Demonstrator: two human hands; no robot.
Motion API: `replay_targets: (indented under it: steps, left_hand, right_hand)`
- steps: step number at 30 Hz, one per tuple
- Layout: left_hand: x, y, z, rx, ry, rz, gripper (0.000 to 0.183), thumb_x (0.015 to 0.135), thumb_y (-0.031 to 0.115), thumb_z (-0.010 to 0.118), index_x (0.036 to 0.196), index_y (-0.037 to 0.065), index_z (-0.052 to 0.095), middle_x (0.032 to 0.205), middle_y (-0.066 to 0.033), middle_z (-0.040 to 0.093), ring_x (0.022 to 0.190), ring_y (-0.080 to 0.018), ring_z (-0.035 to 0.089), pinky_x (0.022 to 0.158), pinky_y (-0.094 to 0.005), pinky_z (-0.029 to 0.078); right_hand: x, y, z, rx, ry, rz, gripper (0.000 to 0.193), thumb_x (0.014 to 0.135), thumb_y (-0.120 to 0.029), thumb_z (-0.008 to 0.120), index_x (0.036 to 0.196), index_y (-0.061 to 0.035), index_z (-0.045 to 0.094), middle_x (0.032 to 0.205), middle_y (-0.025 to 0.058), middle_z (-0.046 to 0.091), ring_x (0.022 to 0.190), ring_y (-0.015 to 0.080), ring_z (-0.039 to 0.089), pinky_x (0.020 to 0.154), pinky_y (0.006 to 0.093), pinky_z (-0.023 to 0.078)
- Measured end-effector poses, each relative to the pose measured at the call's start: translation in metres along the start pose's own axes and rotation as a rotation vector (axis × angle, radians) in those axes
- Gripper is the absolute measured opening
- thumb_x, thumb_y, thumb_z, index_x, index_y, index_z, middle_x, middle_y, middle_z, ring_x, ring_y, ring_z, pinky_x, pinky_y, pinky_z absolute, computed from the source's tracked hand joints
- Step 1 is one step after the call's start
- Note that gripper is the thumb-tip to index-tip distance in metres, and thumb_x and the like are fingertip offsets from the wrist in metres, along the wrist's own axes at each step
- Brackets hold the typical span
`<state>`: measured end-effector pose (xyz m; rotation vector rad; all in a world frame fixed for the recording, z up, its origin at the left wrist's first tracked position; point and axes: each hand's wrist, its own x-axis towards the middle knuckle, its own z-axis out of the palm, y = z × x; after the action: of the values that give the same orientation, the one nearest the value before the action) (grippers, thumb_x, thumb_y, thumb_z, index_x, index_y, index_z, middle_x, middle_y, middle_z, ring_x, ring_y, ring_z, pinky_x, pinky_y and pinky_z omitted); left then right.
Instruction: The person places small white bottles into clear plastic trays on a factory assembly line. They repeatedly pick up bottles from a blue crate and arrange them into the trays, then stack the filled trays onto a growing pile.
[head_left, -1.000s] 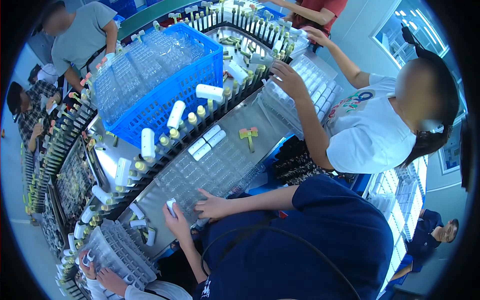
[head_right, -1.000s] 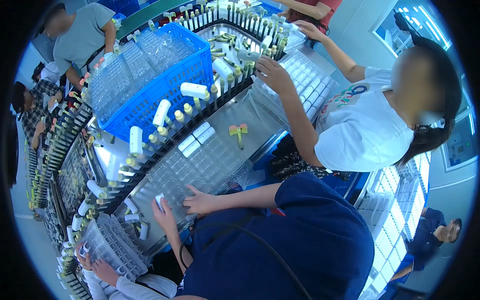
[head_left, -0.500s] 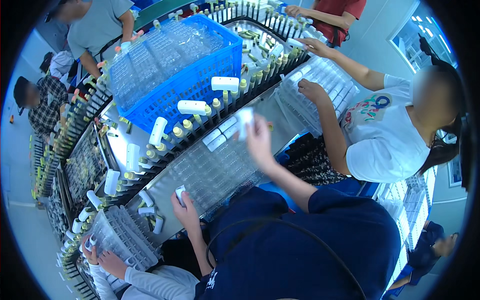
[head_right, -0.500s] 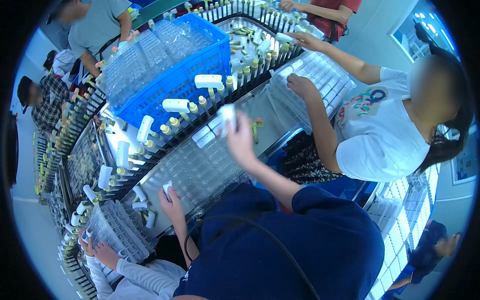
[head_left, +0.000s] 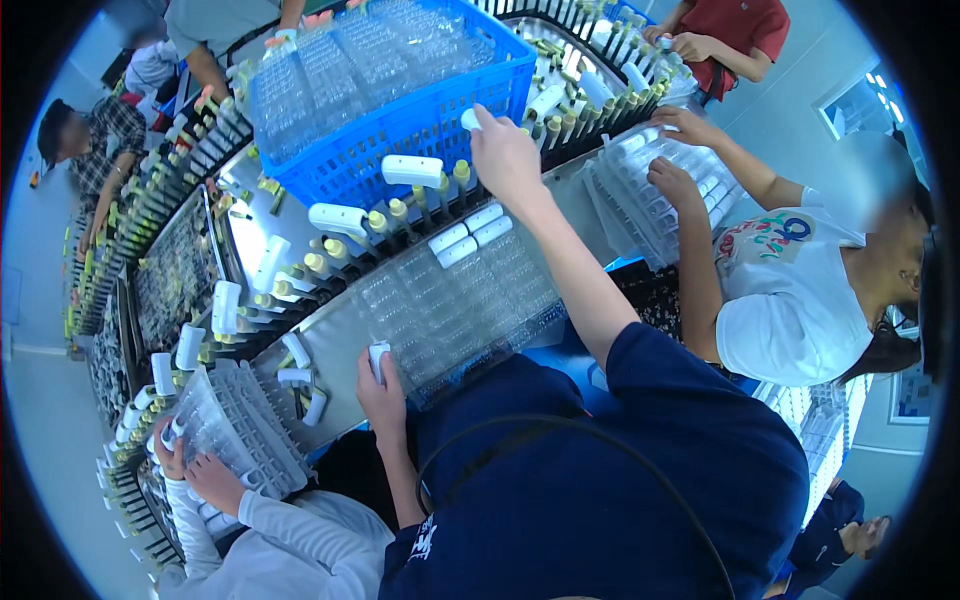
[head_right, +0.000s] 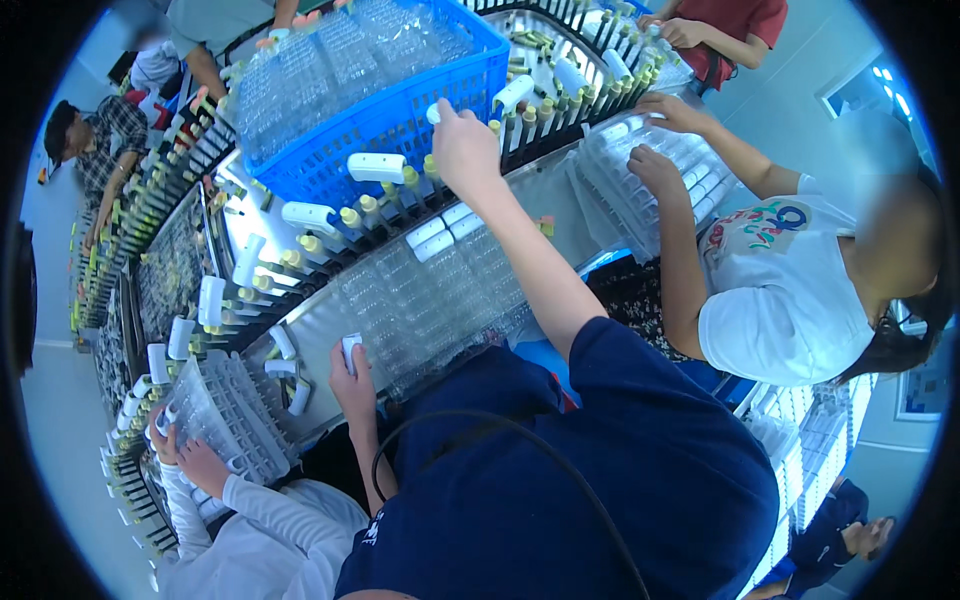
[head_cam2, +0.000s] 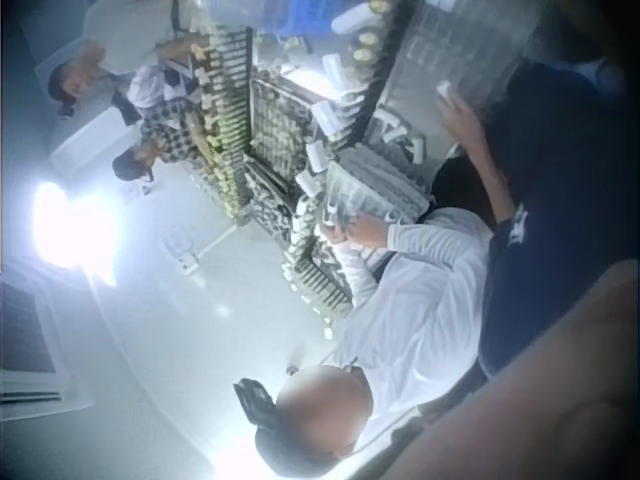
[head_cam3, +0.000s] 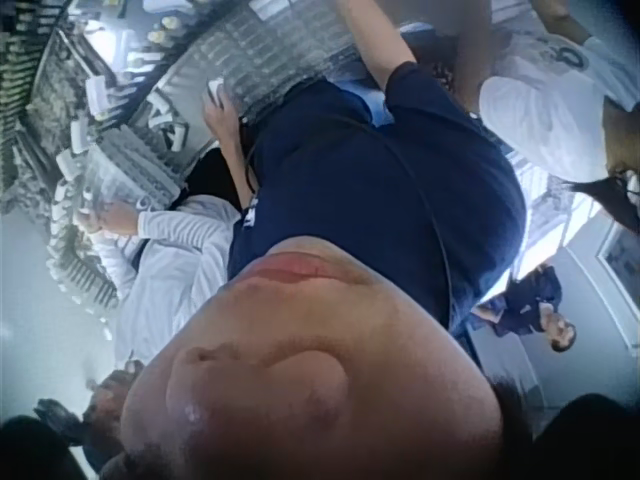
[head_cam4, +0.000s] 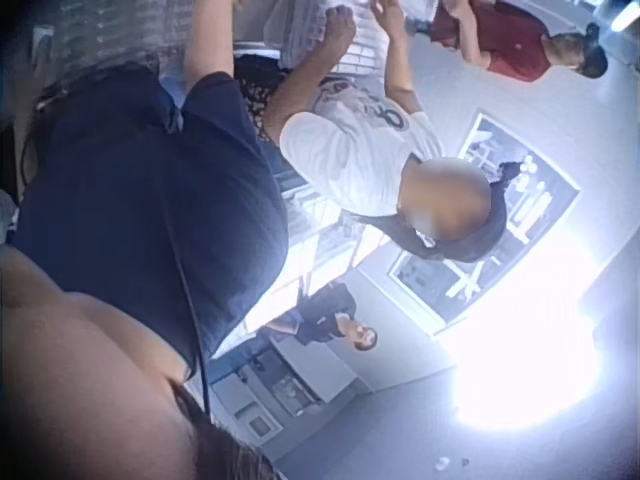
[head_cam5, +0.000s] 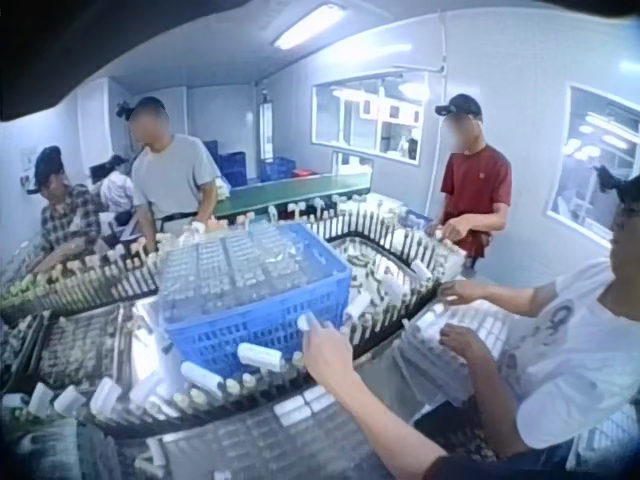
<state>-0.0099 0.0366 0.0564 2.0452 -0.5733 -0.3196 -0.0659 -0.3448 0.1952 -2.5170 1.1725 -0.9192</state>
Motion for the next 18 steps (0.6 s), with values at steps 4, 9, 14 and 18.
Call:
replay_targets:
  steps: [4, 9, 14, 18]
  left_hand:
    - [-0.008, -0.015, -0.003, 0.024, 0.014, -0.025, 0.034, 0.106, 0.020, 0.063, 0.129, -0.005, 0.062, 0.103, -0.0251, 0.074, 0.092, -0.0370, 0.073, 0.084, -0.0438, 0.056]
    - [-0.010, -0.020, -0.002, -0.003, 0.015, -0.055, 0.034, 0.106, 0.021, 0.063, 0.129, -0.005, 0.062, 0.105, -0.0256, 0.074, 0.094, -0.0367, 0.074, 0.086, -0.0442, 0.056]
    - [0.001, -0.004, -0.002, 0.036, -0.005, -0.037, 0.036, 0.106, 0.021, 0.063, 0.131, -0.005, 0.062, 0.107, -0.0262, 0.073, 0.098, -0.0362, 0.073, 0.088, -0.0444, 0.055]
    - [0.004, -0.005, 0.000, 0.052, 0.048, -0.026, 0.037, 0.106, 0.022, 0.063, 0.131, -0.005, 0.062, 0.107, -0.0270, 0.073, 0.097, -0.0379, 0.074, 0.087, -0.0452, 0.055]
  right_hand:
    - [-0.018, -0.009, 0.039, -0.144, 0.164, -0.166, 0.054, 0.097, -0.019, 0.071, 0.147, -0.0071, 0.055, 0.107, 0.0157, 0.069, 0.087, 0.0388, 0.072, 0.070, 0.0479, 0.061]
    - [-0.050, -0.031, 0.036, 0.048, 0.030, -0.214, 0.062, 0.096, -0.016, 0.071, 0.153, -0.0065, 0.048, 0.122, 0.0180, 0.066, 0.094, 0.0387, 0.073, 0.071, 0.0448, 0.062]
    - [-0.089, -0.033, 0.037, 0.437, 0.123, -0.418, 0.065, 0.095, -0.010, 0.071, 0.154, -0.0007, 0.045, 0.144, 0.0278, 0.056, 0.126, 0.0463, 0.059, 0.104, 0.0517, 0.050]
    - [-0.157, 0.039, 0.086, 0.200, -0.196, -0.188, 0.045, 0.094, -0.011, 0.071, 0.137, -0.0029, 0.062, 0.129, 0.0191, 0.064, 0.119, 0.0399, 0.062, 0.099, 0.0495, 0.050]
